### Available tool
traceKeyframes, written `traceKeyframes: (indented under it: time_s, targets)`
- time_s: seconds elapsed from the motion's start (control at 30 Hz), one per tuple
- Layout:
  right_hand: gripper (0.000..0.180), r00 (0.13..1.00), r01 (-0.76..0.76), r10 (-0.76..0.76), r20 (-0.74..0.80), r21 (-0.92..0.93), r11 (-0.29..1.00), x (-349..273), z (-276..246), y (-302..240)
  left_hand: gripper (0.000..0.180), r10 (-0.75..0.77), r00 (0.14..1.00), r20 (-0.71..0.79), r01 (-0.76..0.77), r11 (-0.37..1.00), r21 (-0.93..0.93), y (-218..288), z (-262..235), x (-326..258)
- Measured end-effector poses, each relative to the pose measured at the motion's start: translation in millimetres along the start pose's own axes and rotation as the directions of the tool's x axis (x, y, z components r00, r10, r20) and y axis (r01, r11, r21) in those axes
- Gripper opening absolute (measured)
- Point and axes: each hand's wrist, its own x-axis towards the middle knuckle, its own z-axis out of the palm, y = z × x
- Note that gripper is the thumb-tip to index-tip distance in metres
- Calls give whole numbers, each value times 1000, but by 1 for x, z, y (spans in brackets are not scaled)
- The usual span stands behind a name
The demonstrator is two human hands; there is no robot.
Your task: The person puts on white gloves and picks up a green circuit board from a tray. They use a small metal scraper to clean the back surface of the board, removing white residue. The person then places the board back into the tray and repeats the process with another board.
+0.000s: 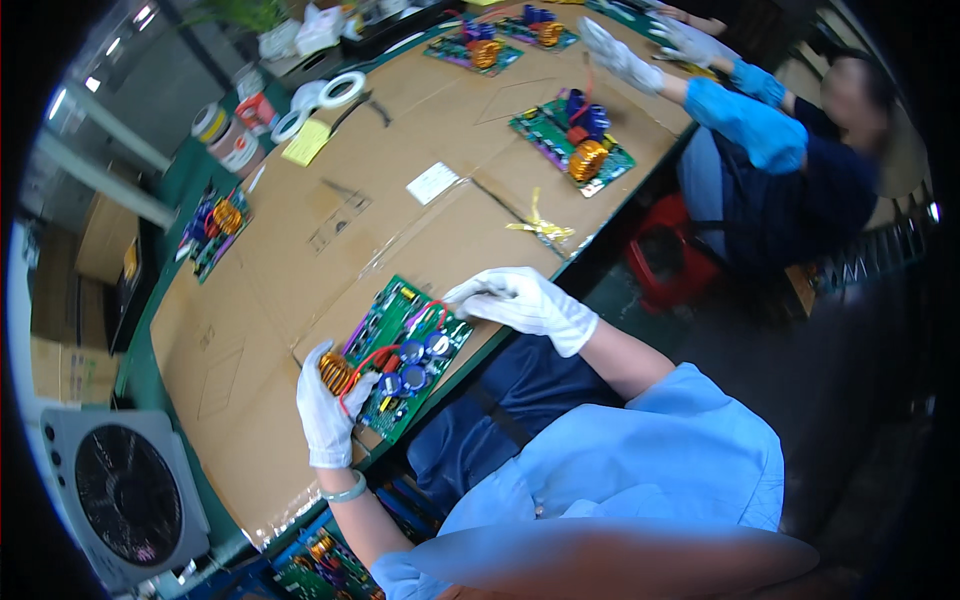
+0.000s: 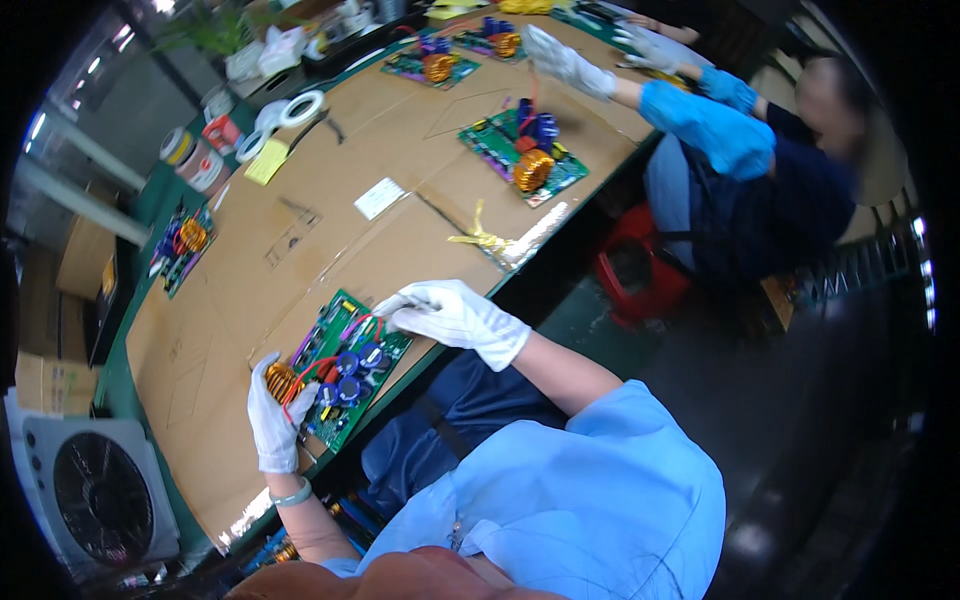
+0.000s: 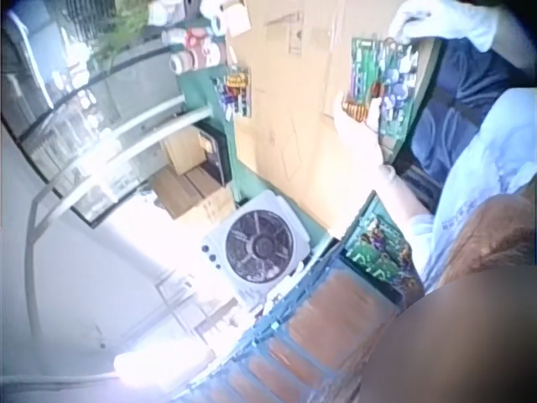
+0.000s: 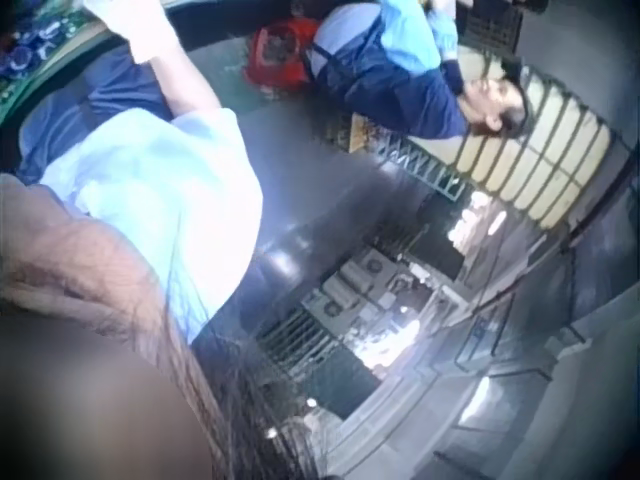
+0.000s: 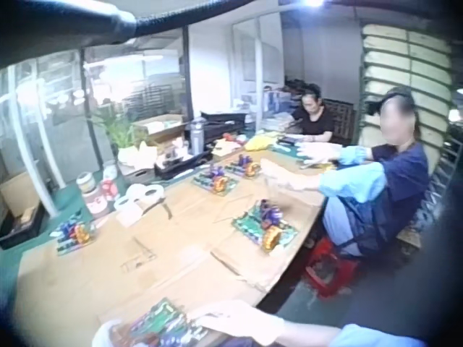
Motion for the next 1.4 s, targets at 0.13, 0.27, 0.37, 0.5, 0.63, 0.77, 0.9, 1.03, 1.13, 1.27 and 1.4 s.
traceKeyframes:
  time_s: [0.13,0.27,0.37,0.5,0.63,0.77,0.9,1.03,1.13,1.27,1.4]
  targets:
    - [25,1000,0,0,4,39,999,9,-3,3,68,-60,998,-5,59,990,-126,-1,3,0]
    - [24,996,94,-95,-1,-124,988,26,-12,-2,63,-131,991,11,130,968,-213,5,-2,-7]
    - [22,996,78,-79,-30,-24,997,47,-9,-3,62,-125,986,111,153,943,-294,11,-9,-9]
    - [20,997,-39,54,55,-252,967,79,9,-17,64,-161,958,237,232,923,-308,19,-18,-5]
    - [20,955,-109,203,218,-378,919,111,40,-20,66,-179,953,244,229,954,-195,10,-19,-4]
    - [25,866,19,232,443,-492,870,135,70,-25,69,-143,962,231,212,927,-310,-3,-15,-5]
    - [27,766,233,143,626,-479,846,146,78,-3,73,-122,972,202,182,934,-309,-5,-10,-3]
    - [29,766,259,150,625,-514,818,146,85,5,70,-92,979,184,144,947,-289,-7,-8,1]
    - [32,792,209,167,588,-518,829,145,84,14,73,-49,990,134,89,947,-310,-12,-3,-2]
    - [37,815,154,205,542,-544,825,146,86,12,73,-159,961,228,227,922,-313,-6,-7,1]
    - [41,805,118,291,516,-621,775,154,90,8,70,-182,955,236,256,906,-337,-2,-8,2]
